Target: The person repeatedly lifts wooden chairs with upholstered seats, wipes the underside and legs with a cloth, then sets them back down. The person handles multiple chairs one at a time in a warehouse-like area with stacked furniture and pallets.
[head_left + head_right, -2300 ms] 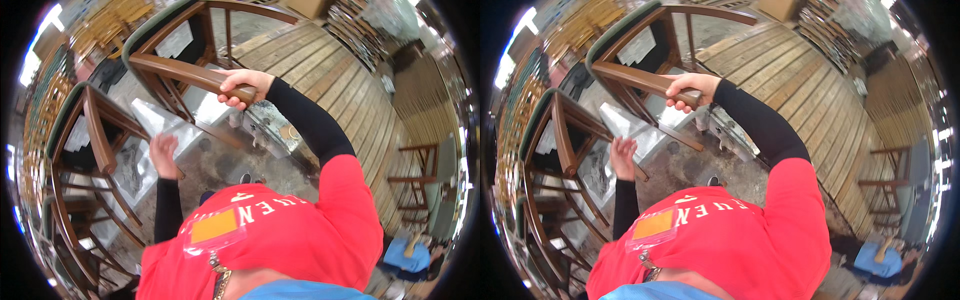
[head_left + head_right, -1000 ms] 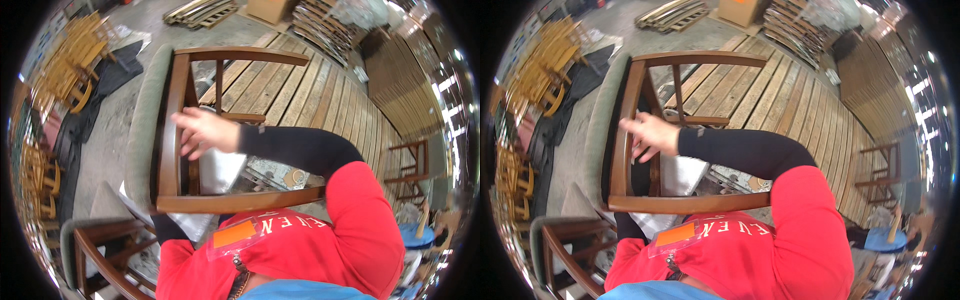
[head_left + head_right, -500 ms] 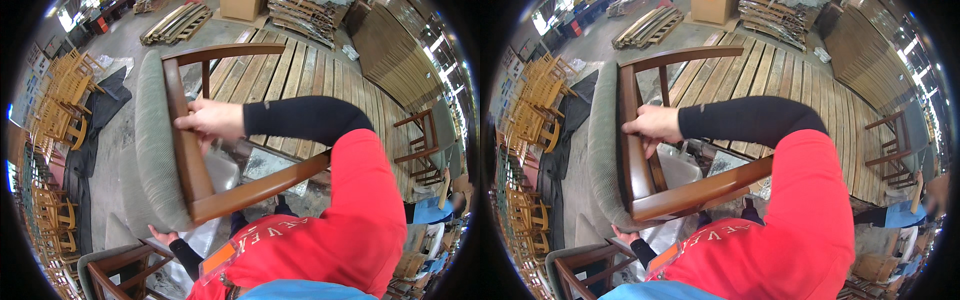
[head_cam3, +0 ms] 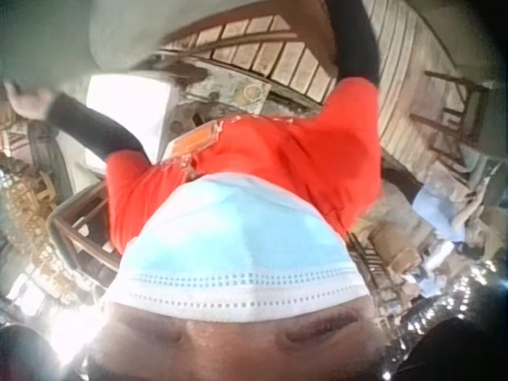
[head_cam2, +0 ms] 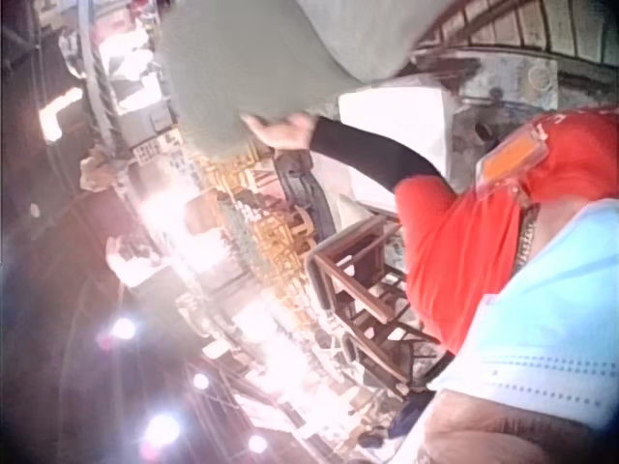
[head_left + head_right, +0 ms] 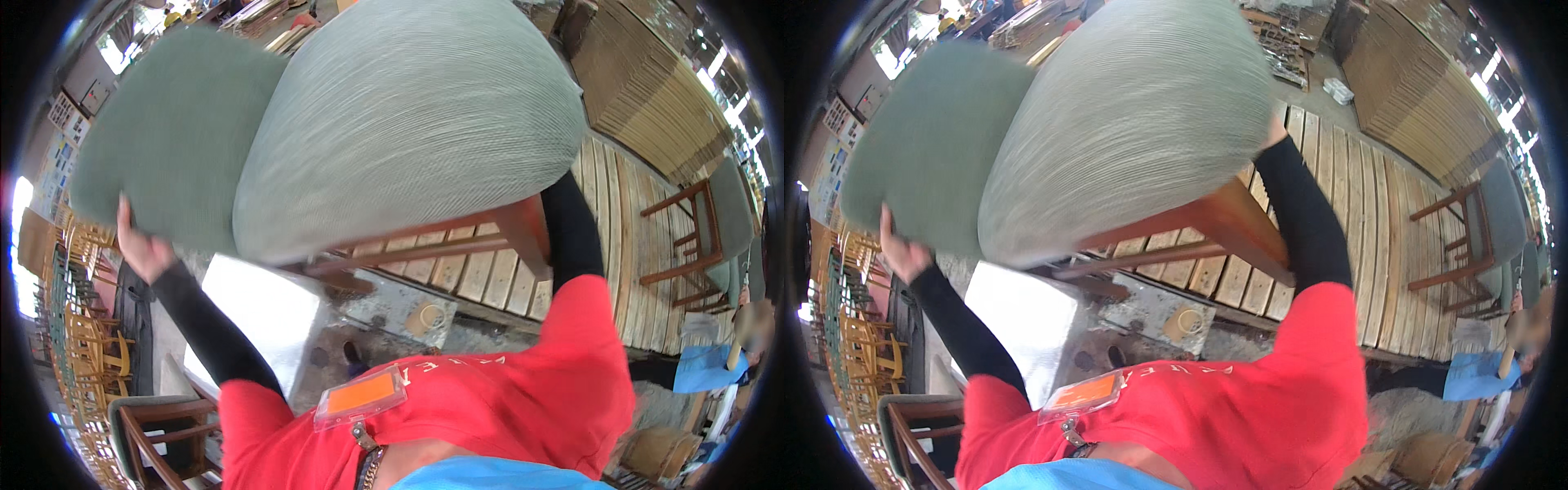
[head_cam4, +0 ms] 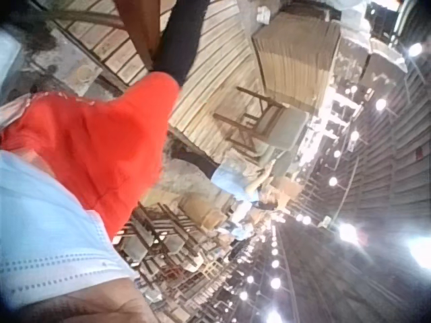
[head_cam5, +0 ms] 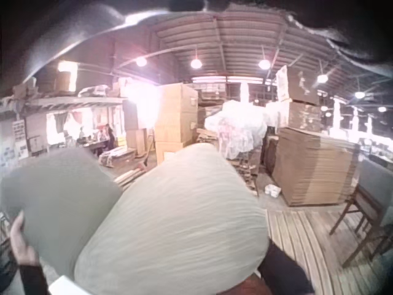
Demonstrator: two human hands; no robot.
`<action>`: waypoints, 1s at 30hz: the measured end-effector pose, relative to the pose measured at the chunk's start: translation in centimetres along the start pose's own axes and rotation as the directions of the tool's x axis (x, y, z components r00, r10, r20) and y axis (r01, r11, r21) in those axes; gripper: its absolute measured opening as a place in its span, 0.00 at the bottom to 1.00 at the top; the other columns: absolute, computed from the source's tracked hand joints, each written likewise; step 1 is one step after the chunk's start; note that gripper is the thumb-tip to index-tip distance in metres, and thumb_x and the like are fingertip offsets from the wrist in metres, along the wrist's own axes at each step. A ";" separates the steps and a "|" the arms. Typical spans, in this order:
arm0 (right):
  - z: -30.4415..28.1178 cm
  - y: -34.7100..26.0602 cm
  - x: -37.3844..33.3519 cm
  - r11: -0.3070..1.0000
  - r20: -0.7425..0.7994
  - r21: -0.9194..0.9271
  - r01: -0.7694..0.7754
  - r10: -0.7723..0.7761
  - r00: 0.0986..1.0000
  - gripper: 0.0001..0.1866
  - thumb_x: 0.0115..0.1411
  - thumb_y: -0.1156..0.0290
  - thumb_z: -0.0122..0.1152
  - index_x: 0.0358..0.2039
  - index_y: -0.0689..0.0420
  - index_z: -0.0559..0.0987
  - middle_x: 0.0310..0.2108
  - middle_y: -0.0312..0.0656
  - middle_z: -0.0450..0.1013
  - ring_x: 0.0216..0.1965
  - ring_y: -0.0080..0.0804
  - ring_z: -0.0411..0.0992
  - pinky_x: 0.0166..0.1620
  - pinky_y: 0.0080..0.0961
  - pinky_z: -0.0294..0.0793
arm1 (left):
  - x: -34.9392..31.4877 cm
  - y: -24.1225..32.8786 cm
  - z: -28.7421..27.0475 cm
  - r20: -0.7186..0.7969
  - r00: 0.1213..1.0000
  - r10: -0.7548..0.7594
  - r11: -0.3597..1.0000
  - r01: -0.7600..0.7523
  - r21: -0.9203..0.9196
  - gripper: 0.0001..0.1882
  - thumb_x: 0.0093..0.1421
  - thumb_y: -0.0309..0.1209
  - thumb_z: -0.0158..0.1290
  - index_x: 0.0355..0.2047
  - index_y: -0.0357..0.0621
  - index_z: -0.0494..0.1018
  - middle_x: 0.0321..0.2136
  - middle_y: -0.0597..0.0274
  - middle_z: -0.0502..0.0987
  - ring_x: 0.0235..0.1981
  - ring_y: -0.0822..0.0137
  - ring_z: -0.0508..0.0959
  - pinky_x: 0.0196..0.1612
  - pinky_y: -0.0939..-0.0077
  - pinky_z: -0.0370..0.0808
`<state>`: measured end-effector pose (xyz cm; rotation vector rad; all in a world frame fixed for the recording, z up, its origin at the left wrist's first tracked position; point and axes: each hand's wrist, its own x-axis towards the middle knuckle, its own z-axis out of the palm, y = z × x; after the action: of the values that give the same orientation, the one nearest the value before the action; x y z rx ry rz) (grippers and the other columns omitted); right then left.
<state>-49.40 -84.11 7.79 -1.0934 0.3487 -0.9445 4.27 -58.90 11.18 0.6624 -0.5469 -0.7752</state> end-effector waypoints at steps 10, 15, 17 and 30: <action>-19.1 10.5 -0.9 0.944 -0.587 0.260 0.203 -0.012 0.810 0.29 0.73 0.48 0.45 0.68 0.51 0.67 0.65 0.40 0.68 0.62 0.37 0.69 0.61 0.40 0.71 | 17.5 -27.9 21.9 0.228 0.956 0.184 0.751 -0.286 0.595 0.24 0.54 0.27 0.70 0.50 0.38 0.74 0.46 0.55 0.81 0.46 0.61 0.81 0.49 0.66 0.78; -26.0 12.4 3.7 0.973 -0.628 0.193 0.124 0.025 0.778 0.33 0.73 0.45 0.39 0.71 0.48 0.61 0.71 0.40 0.60 0.68 0.45 0.61 0.66 0.46 0.64 | 20.5 -36.9 24.4 0.215 0.974 -0.065 0.695 -0.110 0.711 0.24 0.59 0.28 0.62 0.56 0.43 0.74 0.48 0.56 0.82 0.49 0.68 0.80 0.47 0.71 0.78; -21.6 15.8 8.7 0.949 -0.576 0.292 0.123 0.072 0.815 0.34 0.74 0.46 0.37 0.72 0.52 0.58 0.72 0.44 0.56 0.69 0.48 0.59 0.66 0.48 0.63 | 22.4 -33.3 22.6 0.452 0.886 0.099 0.492 -0.439 0.752 0.27 0.58 0.28 0.61 0.59 0.43 0.73 0.52 0.56 0.81 0.53 0.66 0.79 0.53 0.70 0.78; -25.5 18.2 8.4 0.999 -0.666 0.019 -0.026 0.032 0.745 0.18 0.69 0.53 0.45 0.52 0.51 0.64 0.49 0.38 0.60 0.49 0.38 0.61 0.51 0.39 0.65 | -31.1 -27.4 -9.7 -0.216 0.744 -0.633 0.033 0.305 0.952 0.15 0.59 0.40 0.52 0.35 0.40 0.79 0.28 0.53 0.83 0.29 0.58 0.82 0.36 0.60 0.78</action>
<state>-52.77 -103.53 -18.01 -0.6985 0.9503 -1.2964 -20.31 -46.29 -21.20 2.1012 -1.1327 -1.1493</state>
